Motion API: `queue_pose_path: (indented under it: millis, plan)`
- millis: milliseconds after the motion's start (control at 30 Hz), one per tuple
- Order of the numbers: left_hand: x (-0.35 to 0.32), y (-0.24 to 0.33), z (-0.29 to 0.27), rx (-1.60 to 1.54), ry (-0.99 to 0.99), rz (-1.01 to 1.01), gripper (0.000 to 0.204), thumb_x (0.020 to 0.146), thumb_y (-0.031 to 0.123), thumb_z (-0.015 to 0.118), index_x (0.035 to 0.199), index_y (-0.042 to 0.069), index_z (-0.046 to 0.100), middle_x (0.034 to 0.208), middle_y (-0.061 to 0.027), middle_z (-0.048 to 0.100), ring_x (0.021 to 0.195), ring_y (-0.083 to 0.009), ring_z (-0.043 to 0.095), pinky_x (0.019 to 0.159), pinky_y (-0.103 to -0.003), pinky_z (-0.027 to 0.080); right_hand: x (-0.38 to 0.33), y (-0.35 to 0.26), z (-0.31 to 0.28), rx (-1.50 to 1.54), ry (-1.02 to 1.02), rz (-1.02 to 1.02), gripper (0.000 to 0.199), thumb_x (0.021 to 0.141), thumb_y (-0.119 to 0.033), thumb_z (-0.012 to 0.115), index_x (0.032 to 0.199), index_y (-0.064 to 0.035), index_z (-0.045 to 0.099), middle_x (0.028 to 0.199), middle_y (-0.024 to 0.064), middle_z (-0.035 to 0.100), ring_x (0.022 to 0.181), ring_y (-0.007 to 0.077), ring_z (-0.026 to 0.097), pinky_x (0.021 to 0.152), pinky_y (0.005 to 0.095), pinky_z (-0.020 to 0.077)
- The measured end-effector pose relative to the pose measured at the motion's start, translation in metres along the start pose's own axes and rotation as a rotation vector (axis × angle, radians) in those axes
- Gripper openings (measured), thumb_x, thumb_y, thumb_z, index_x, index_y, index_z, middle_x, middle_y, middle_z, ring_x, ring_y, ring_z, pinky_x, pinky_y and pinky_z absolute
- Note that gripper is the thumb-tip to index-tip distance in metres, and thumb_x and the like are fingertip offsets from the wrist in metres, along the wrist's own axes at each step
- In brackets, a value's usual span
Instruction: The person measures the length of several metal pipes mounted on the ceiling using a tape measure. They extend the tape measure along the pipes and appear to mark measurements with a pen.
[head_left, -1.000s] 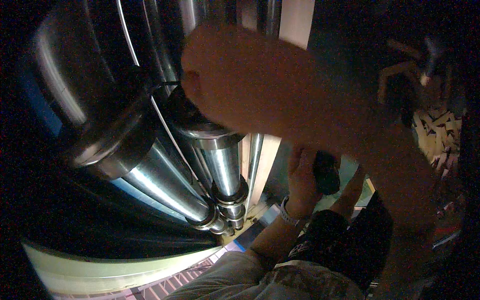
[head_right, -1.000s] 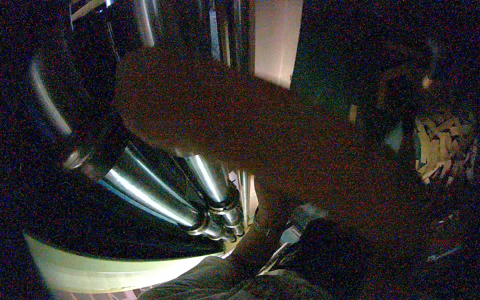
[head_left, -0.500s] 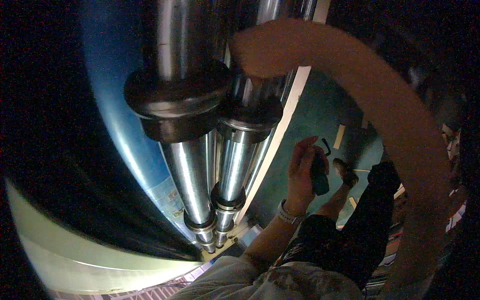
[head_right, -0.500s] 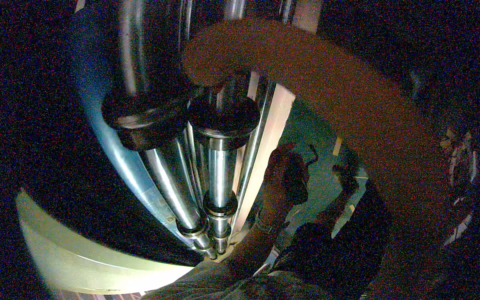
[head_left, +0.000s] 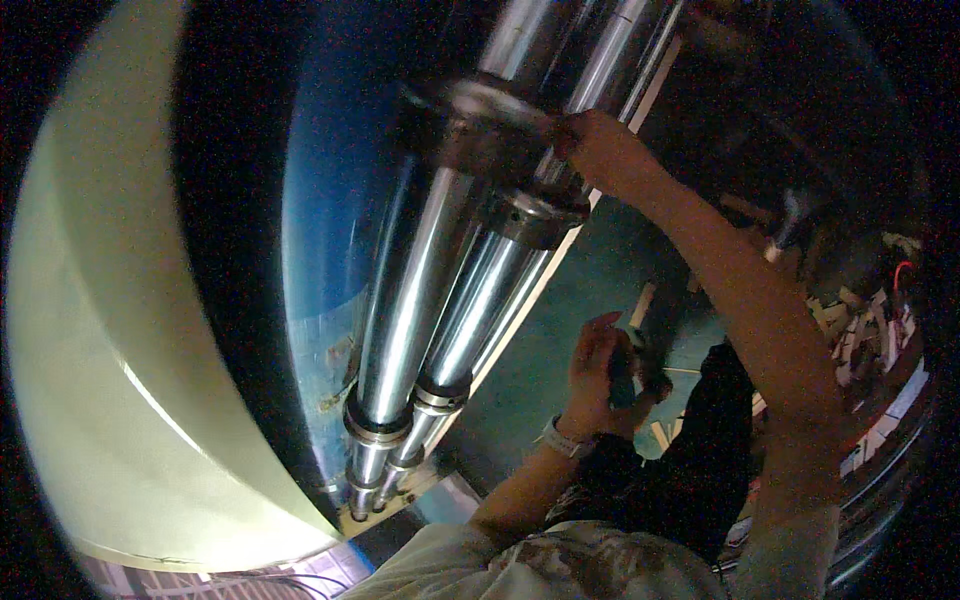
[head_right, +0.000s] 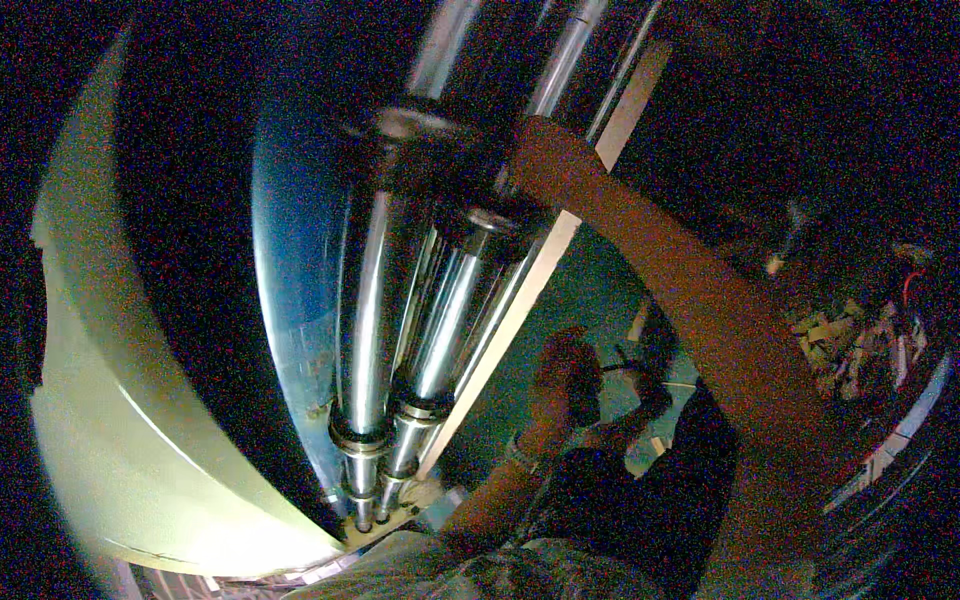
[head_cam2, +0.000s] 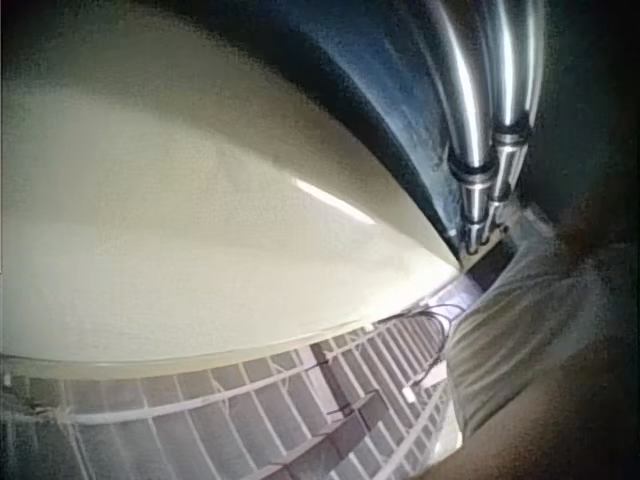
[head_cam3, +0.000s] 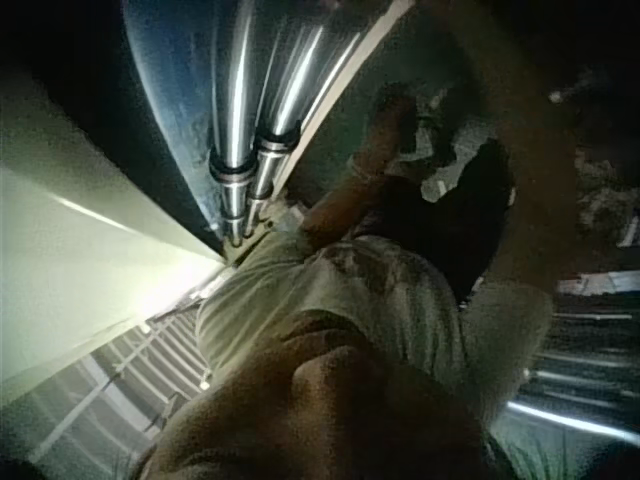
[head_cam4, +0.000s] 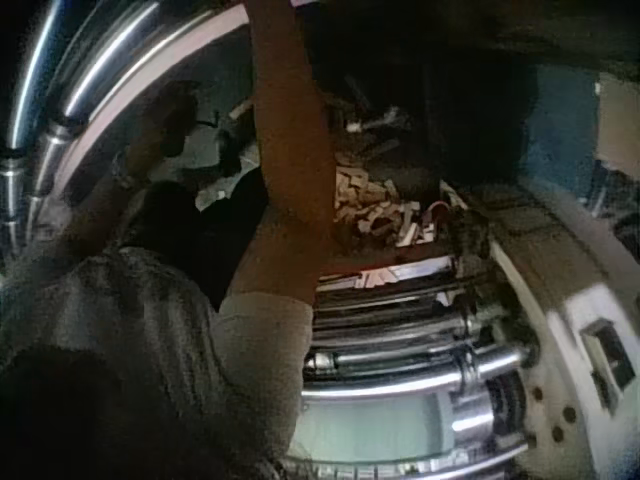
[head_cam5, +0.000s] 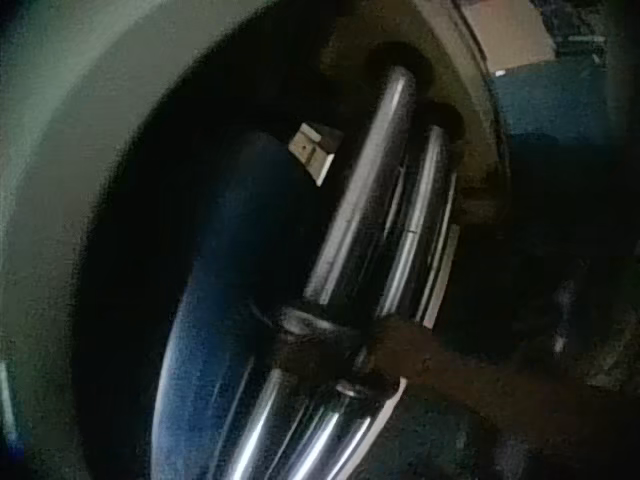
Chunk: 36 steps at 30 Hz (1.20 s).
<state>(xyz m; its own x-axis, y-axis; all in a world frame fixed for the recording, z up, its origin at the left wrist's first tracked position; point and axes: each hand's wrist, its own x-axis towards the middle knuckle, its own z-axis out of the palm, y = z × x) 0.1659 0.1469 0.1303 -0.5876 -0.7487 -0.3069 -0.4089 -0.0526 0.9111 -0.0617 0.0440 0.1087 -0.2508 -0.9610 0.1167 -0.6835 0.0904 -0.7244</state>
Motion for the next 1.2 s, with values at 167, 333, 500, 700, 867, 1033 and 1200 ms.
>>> queue_pose_path:
  millis: [167,333,500,700,867,1033,1200]
  plan:
    - [-0.023,-0.010,-0.032,-0.268,0.076,-0.307,0.024,0.086,0.013,0.043,0.109,0.005,0.046,0.074,-0.0027,0.051,0.061,-0.0102,0.047,0.056,-0.023,0.040,-0.009,0.002,0.008,0.173,0.145,0.257,0.037,0.080,-0.034,0.048,0.091,0.0000,0.059,0.082,0.0211,0.059,0.079,0.0371,0.057,0.070,0.0414,0.0451]
    - [-0.042,-0.020,-0.063,-0.391,0.108,-0.305,0.021,0.087,0.015,0.043,0.106,0.006,0.048,0.074,-0.0036,0.052,0.061,-0.0104,0.047,0.054,-0.024,0.041,-0.016,-0.015,0.015,0.289,0.179,0.267,0.030,0.081,-0.026,0.049,0.092,0.0006,0.058,0.082,0.0192,0.060,0.076,0.0313,0.058,0.068,0.0391,0.0453]
    - [-0.058,0.005,-0.083,-0.251,0.074,-0.216,0.021,0.087,0.016,0.044,0.105,0.006,0.049,0.073,-0.0037,0.051,0.061,-0.0112,0.047,0.055,-0.025,0.041,-0.043,-0.049,0.023,0.602,0.374,0.334,0.025,0.083,-0.019,0.045,0.095,0.0010,0.055,0.081,0.0098,0.061,0.069,0.0191,0.054,0.059,0.0335,0.0438]
    - [-0.088,-0.006,-0.125,-0.268,0.104,-0.131,0.023,0.085,0.020,0.047,0.105,0.008,0.048,0.073,-0.0038,0.051,0.062,-0.0119,0.048,0.055,-0.025,0.041,-0.070,-0.137,0.020,2.036,0.582,0.506,0.013,0.086,-0.021,0.039,0.084,-0.0101,0.046,0.068,0.0008,0.046,0.056,0.0133,0.044,0.046,0.0271,0.0365]
    - [-0.138,-0.051,-0.168,-0.160,0.258,-0.036,0.021,0.085,0.019,0.047,0.103,0.008,0.049,0.073,-0.0032,0.050,0.061,-0.0126,0.048,0.054,-0.025,0.041,-0.074,-0.230,0.059,1.770,0.779,0.266,0.017,0.090,-0.025,0.038,0.083,-0.0101,0.043,0.069,0.0003,0.043,0.056,0.0124,0.042,0.047,0.0288,0.0394]
    - [-0.161,-0.024,-0.180,-0.305,0.301,-0.148,0.018,0.086,0.018,0.046,0.098,0.005,0.051,0.072,-0.0033,0.053,0.060,-0.0140,0.050,0.057,-0.024,0.039,-0.106,-0.225,0.108,1.404,0.558,0.153,0.013,0.091,-0.021,0.039,0.088,-0.0084,0.043,0.073,-0.0001,0.045,0.060,0.0105,0.044,0.050,0.0297,0.0437]
    - [-0.167,0.009,-0.182,-0.359,0.420,-0.118,0.017,0.087,0.016,0.045,0.097,0.004,0.050,0.072,-0.0042,0.054,0.065,-0.0117,0.049,0.059,-0.024,0.039,-0.122,-0.225,0.142,1.539,0.445,0.176,0.005,0.088,-0.013,0.044,0.090,-0.0079,0.045,0.076,0.0004,0.047,0.061,0.0149,0.045,0.055,0.0316,0.0423]
